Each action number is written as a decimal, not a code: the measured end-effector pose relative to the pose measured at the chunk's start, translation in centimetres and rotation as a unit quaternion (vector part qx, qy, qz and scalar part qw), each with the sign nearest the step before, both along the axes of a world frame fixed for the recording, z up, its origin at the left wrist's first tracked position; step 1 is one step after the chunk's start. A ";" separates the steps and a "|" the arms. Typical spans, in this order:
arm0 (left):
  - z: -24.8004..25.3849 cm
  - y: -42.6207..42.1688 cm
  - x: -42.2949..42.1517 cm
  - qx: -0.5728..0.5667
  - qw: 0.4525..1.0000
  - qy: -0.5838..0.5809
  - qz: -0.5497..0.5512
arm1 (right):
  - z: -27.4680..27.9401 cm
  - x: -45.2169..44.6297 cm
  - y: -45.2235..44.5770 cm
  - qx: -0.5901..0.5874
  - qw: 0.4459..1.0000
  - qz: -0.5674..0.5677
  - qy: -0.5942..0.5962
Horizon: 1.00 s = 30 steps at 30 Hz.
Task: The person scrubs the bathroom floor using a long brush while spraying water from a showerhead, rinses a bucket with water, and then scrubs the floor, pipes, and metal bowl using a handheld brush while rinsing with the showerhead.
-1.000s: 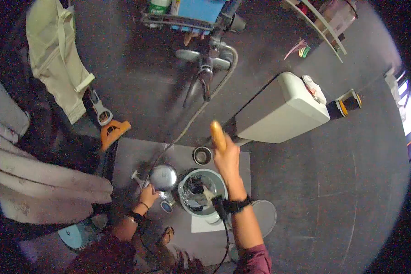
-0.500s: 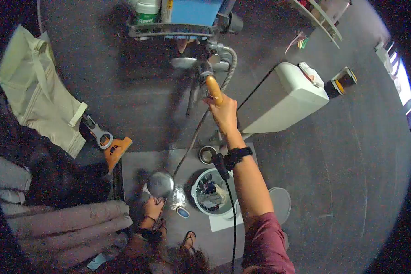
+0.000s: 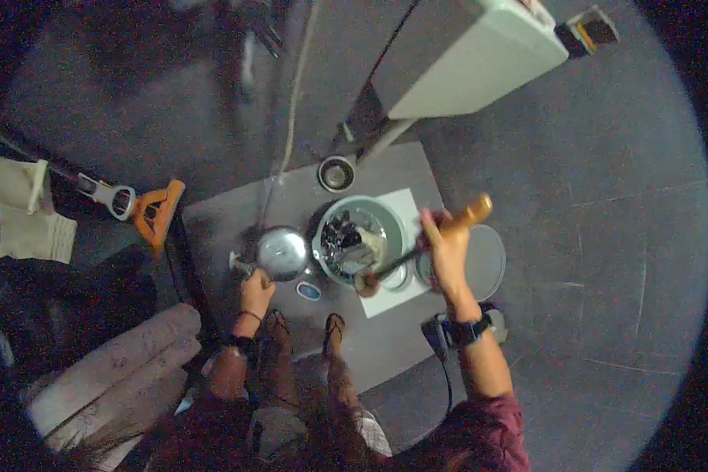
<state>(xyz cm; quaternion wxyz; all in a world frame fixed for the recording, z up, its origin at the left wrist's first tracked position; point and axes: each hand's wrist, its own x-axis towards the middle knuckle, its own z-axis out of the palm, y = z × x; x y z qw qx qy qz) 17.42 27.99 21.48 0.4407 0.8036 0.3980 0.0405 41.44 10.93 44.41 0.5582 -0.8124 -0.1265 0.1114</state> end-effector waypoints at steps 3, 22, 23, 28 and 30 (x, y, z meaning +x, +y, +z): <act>-1.3 -1.9 4.2 0.025 0.989 0.074 -0.125 | -4.9 -2.2 -9.9 -0.029 0.992 -0.084 0.087; -25.6 -13.1 19.8 0.246 0.860 0.179 -0.410 | -41.2 -11.5 -39.5 0.384 0.776 -0.317 0.387; -25.5 -13.3 20.7 0.249 0.854 0.183 -0.418 | -40.8 -11.5 -38.4 0.381 0.773 -0.327 0.388; -27.4 -14.5 24.7 0.310 0.821 0.181 -0.445 | -43.4 -13.8 -38.5 0.379 0.722 -0.400 0.418; -28.7 -14.0 25.1 0.321 0.812 0.203 -0.443 | -45.1 -14.9 -40.2 0.372 0.683 -0.465 0.424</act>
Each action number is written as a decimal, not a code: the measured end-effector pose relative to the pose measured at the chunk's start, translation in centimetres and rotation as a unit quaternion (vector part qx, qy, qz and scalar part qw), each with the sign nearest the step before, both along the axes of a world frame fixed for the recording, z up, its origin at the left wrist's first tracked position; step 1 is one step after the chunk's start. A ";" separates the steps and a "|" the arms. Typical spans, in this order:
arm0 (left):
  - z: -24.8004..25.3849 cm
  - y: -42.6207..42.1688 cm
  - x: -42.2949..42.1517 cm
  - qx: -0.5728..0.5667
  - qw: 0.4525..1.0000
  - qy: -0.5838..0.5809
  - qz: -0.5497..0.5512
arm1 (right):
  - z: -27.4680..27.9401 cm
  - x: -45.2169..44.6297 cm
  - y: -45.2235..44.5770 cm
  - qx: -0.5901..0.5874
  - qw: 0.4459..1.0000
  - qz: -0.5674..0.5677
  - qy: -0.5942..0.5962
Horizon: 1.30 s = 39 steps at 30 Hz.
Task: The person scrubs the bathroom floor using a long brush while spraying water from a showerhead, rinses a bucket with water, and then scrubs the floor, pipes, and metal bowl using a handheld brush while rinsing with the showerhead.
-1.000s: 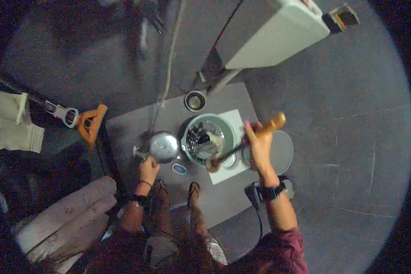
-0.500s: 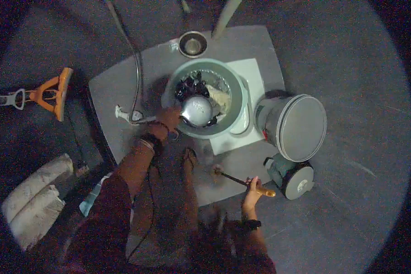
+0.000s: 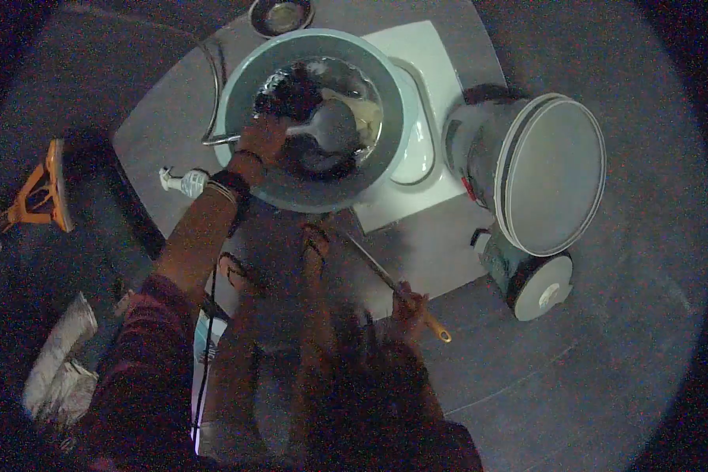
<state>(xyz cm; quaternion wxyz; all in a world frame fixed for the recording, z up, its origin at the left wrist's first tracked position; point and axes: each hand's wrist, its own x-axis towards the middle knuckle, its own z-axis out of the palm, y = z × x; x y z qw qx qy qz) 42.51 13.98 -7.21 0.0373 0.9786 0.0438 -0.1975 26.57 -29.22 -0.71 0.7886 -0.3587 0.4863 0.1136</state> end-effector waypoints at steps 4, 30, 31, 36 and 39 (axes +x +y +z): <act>-0.9 0.4 -0.1 0.018 1.000 -0.011 -0.012 | 2.3 0.2 -3.9 0.633 0.546 -0.508 0.208; -5.0 26.4 -30.8 -0.161 0.887 -0.027 0.432 | -7.1 3.7 16.2 0.337 -0.459 -0.801 0.184; -6.7 27.9 -30.9 -0.188 0.883 0.036 0.428 | -7.7 3.7 16.5 0.341 -0.451 -0.804 0.182; -14.6 32.6 -31.7 -0.277 0.838 0.135 0.450 | -10.6 4.3 17.2 0.360 -0.415 -0.816 0.179; -11.6 31.1 -32.8 -0.226 0.860 0.159 0.430 | -11.1 5.1 17.2 0.370 -0.392 -0.824 0.174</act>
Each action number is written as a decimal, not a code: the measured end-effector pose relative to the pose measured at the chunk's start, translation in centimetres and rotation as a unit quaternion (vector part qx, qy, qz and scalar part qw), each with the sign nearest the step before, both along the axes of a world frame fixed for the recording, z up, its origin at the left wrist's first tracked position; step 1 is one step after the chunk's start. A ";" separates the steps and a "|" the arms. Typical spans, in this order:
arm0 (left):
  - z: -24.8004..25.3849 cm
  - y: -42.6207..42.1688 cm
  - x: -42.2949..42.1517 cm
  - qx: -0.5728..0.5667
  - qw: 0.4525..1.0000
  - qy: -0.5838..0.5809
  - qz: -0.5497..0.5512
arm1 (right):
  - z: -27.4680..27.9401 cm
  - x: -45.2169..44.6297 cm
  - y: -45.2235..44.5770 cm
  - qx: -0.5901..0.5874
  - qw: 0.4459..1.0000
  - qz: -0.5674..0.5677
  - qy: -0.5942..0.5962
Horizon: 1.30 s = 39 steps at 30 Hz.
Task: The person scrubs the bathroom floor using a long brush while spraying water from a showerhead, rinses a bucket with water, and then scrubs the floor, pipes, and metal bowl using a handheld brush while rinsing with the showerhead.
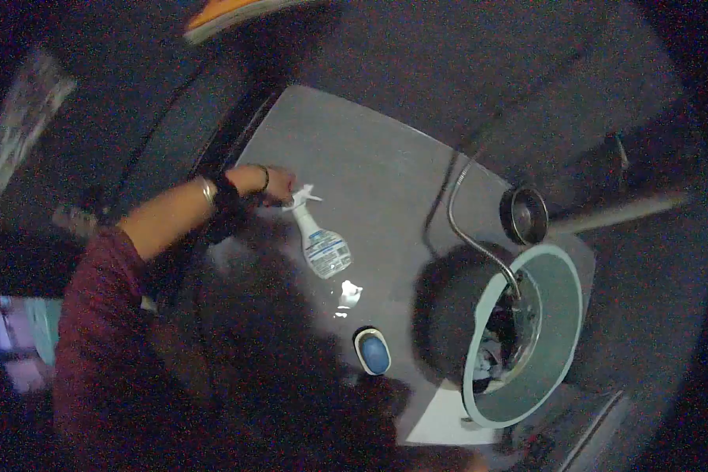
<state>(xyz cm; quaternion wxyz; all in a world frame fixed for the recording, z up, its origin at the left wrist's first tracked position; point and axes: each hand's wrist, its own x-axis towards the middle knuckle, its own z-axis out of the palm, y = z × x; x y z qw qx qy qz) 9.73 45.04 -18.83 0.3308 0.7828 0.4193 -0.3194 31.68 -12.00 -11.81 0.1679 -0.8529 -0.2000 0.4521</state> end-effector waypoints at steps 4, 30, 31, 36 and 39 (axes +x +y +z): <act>-2.3 -1.0 -3.8 -0.103 0.985 0.108 -0.083 | 3.4 1.6 -0.3 -0.037 0.999 -0.001 0.012; 3.4 -10.2 -0.8 0.040 0.712 -0.285 -0.640 | 6.3 -6.4 26.8 0.137 0.948 0.272 0.088; 4.2 -10.8 0.1 0.059 0.758 -0.296 -0.579 | 5.3 -6.1 26.6 0.139 0.960 0.197 0.144; 15.0 -16.2 3.9 -0.117 0.962 -0.218 -0.116 | 5.9 -5.3 24.6 0.224 0.902 -0.010 0.368; 13.6 -17.5 5.4 -0.154 0.951 -0.211 -0.165 | 5.2 -3.0 21.3 0.245 0.890 -0.026 0.383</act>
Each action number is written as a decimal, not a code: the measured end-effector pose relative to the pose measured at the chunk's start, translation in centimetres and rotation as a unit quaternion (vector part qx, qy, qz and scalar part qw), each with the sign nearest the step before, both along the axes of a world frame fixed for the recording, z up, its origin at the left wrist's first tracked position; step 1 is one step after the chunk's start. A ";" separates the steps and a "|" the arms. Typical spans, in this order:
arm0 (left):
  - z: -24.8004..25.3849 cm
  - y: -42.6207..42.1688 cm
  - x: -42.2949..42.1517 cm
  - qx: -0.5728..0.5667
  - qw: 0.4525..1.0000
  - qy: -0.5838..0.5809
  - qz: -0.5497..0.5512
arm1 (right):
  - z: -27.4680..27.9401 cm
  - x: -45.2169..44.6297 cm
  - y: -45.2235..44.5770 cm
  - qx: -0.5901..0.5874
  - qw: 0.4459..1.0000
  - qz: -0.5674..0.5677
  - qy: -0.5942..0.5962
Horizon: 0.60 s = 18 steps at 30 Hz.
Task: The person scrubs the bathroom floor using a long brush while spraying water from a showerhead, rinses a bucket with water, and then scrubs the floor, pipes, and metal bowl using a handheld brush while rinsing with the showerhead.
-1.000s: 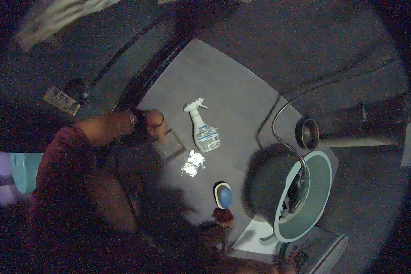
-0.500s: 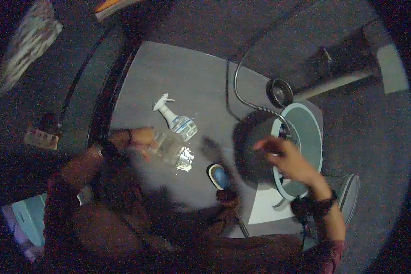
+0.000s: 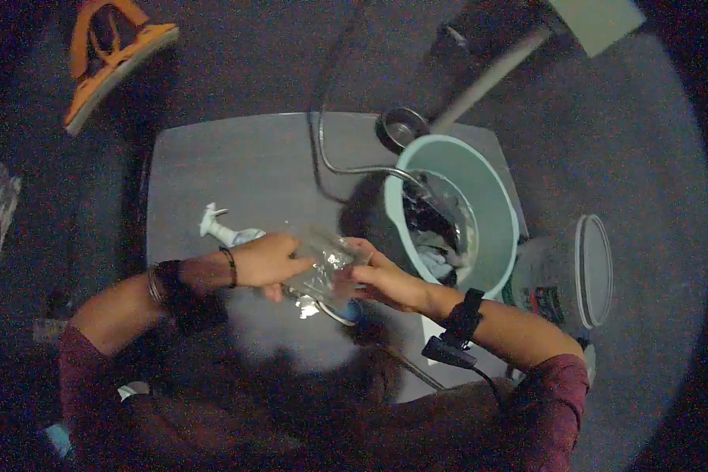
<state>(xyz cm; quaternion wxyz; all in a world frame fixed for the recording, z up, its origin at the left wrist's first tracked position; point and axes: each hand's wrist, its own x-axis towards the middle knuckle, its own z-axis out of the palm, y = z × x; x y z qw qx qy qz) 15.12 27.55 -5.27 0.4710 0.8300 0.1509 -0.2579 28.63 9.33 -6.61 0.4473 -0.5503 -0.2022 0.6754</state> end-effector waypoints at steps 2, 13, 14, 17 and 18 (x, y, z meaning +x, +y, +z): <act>-0.4 -0.4 -0.3 -0.173 0.983 0.022 0.063 | -0.1 1.1 -3.2 0.019 0.999 -0.028 0.042; -19.5 15.2 -8.4 0.122 0.880 0.043 0.457 | 1.6 10.0 -24.5 -0.328 0.901 0.180 -0.221; -20.9 16.2 -8.5 0.081 0.862 0.041 0.499 | 2.0 10.6 -25.2 -0.331 0.898 0.189 -0.218; -22.1 16.4 -8.5 0.031 0.838 0.029 0.544 | 4.1 12.1 -27.4 -0.309 0.817 0.238 -0.425; -22.1 16.4 -8.4 0.026 0.838 0.016 0.544 | 4.5 12.4 -27.9 -0.296 0.781 0.250 -0.489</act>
